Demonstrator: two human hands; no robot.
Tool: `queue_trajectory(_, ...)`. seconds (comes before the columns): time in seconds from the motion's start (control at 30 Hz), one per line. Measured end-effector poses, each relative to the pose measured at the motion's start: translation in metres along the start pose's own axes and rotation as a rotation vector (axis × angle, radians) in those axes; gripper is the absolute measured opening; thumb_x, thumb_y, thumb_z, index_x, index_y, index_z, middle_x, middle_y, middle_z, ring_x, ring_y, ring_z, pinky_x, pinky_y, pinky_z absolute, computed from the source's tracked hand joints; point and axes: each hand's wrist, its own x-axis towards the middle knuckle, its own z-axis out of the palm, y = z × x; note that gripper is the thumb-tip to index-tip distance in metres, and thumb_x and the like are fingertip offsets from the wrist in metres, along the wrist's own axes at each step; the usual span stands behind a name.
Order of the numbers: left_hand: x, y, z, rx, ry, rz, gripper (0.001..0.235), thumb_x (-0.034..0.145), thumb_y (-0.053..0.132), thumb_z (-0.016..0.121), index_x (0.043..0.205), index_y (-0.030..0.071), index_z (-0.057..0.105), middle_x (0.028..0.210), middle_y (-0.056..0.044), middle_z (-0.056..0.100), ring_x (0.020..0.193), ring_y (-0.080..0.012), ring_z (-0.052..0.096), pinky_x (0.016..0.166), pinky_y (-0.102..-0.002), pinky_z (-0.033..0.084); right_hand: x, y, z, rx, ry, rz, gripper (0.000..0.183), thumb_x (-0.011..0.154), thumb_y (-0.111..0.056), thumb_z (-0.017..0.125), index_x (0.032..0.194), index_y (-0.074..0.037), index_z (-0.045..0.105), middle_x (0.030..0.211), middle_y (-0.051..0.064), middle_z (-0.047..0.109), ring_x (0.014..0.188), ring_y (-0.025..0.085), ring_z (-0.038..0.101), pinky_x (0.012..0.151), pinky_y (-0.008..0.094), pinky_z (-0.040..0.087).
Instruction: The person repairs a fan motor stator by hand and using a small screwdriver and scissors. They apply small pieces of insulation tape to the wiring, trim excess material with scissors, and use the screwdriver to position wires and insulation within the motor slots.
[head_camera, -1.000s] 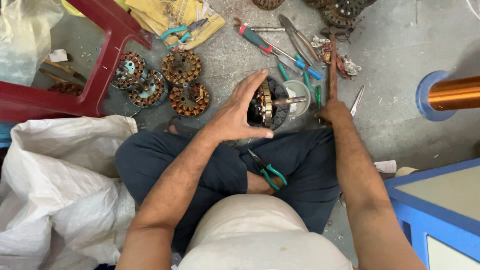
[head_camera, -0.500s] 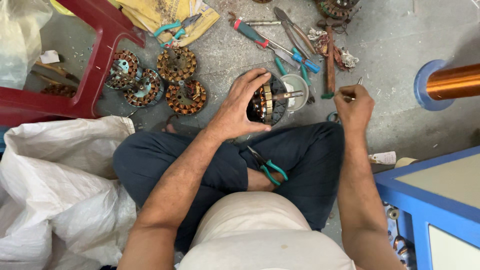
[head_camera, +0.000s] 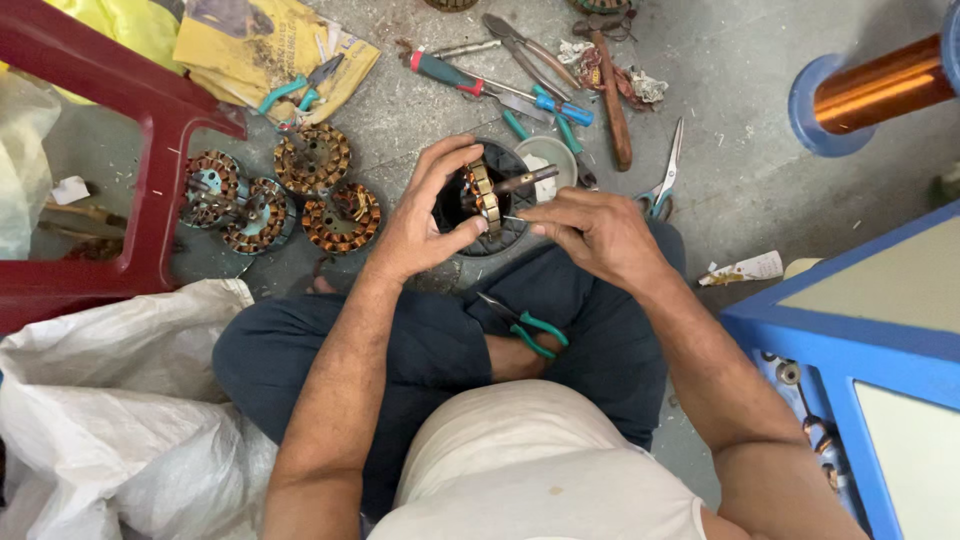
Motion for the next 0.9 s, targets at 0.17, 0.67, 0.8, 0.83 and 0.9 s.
queue_trajectory(0.17, 0.002, 0.0, 0.0, -0.01, 0.015, -0.008, 0.077, 0.079, 0.006, 0.08, 0.15, 0.013, 0.051, 0.159, -0.011, 0.043, 0.152, -0.0315, 0.044, 0.127, -0.045, 0.041, 0.009, 0.004, 0.01, -0.109, -0.038, 0.053, 0.019, 0.09, -0.024, 0.077, 0.109, -0.019, 0.079, 0.09, 0.005, 0.073, 0.08, 0.028, 0.07, 0.067, 0.041, 0.054)
queue_trajectory(0.67, -0.001, -0.006, -0.002, -0.09, 0.034, 0.02, 0.074, 0.077, 0.0, 0.079, 0.147, 0.012, 0.055, 0.155, -0.011, 0.046, 0.15, -0.0287, 0.046, 0.125, -0.042, 0.042, 0.027, 0.014, 0.012, -0.191, -0.137, -0.066, 0.017, 0.092, -0.024, 0.072, 0.107, -0.02, 0.077, 0.105, 0.003, 0.076, 0.096, 0.03, 0.071, 0.076, 0.044, 0.056)
queue_trajectory(0.8, -0.001, -0.009, 0.001, -0.098, 0.042, 0.025, 0.074, 0.078, -0.001, 0.08, 0.147, 0.012, 0.055, 0.156, -0.011, 0.046, 0.15, -0.0283, 0.045, 0.125, -0.041, 0.042, 0.027, 0.013, 0.007, -0.191, -0.142, -0.087, 0.017, 0.093, -0.025, 0.072, 0.107, -0.019, 0.077, 0.103, 0.003, 0.076, 0.094, 0.029, 0.071, 0.077, 0.043, 0.057)
queue_trajectory(0.83, -0.003, -0.01, 0.001, -0.113, 0.039, 0.021, 0.073, 0.079, -0.001, 0.08, 0.147, 0.013, 0.054, 0.156, -0.011, 0.045, 0.151, -0.0282, 0.045, 0.125, -0.041, 0.043, 0.028, 0.013, 0.008, -0.187, -0.146, -0.087, 0.016, 0.093, -0.026, 0.072, 0.106, -0.019, 0.077, 0.103, 0.003, 0.076, 0.094, 0.029, 0.071, 0.077, 0.043, 0.056)
queue_trajectory(0.9, -0.002, -0.012, -0.001, -0.097, 0.038, 0.037, 0.075, 0.078, -0.002, 0.08, 0.147, 0.013, 0.054, 0.156, -0.01, 0.046, 0.15, -0.0279, 0.045, 0.125, -0.041, 0.042, 0.033, 0.013, 0.01, -0.212, -0.168, -0.081, 0.013, 0.094, -0.024, 0.072, 0.104, -0.018, 0.077, 0.101, 0.003, 0.076, 0.094, 0.03, 0.071, 0.076, 0.044, 0.056)
